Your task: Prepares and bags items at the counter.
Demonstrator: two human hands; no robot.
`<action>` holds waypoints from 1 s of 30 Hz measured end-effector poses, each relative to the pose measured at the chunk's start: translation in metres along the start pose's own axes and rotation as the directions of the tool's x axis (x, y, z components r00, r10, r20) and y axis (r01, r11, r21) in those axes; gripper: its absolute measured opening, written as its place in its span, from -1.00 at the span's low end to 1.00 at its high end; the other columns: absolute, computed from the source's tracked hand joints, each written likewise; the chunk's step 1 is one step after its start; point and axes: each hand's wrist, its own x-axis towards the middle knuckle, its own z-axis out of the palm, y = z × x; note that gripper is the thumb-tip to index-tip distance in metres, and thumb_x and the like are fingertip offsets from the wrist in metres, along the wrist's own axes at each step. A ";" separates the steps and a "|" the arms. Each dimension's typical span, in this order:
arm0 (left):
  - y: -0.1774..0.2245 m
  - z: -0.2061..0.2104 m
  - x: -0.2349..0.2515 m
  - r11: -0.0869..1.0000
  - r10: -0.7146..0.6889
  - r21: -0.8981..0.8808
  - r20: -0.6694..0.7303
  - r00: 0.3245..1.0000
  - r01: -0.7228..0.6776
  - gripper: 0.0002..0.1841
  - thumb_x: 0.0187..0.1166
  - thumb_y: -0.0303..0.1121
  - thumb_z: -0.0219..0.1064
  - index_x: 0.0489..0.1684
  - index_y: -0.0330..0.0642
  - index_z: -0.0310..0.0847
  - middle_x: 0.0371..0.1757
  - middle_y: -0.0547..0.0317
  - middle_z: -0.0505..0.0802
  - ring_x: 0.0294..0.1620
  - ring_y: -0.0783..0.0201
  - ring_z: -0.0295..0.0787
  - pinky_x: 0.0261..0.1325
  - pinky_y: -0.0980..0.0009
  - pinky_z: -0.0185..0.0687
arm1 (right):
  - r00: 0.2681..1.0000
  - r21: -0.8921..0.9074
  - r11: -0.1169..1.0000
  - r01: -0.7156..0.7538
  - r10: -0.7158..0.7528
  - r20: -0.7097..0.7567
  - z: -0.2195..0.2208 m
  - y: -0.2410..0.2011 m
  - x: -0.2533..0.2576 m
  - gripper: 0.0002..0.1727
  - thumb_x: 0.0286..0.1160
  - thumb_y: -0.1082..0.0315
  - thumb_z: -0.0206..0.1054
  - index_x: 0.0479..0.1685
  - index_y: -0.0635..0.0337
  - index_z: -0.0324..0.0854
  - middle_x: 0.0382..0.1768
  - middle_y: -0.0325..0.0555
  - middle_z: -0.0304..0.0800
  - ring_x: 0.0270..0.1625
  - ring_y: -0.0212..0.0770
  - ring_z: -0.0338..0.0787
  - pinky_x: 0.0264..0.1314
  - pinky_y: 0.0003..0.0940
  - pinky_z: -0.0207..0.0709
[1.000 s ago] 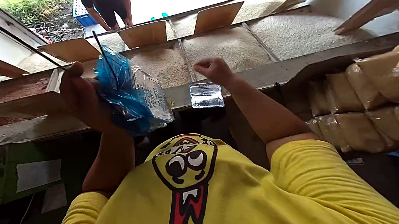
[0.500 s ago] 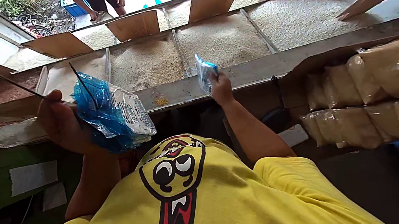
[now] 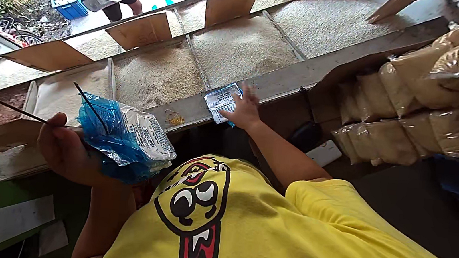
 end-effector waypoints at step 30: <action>-0.002 0.017 -0.002 0.998 -0.011 -0.068 0.096 0.995 0.018 -0.70 0.85 -0.47 -0.10 0.16 -0.07 0.60 -0.41 0.69 0.76 -0.46 0.74 0.64 -0.28 0.74 0.61 | 0.963 -0.051 0.975 -0.218 0.223 0.150 0.010 -0.016 -0.019 -0.43 0.43 0.56 0.41 0.47 0.50 0.45 0.43 0.55 0.45 0.38 0.47 0.65 0.36 0.26 0.61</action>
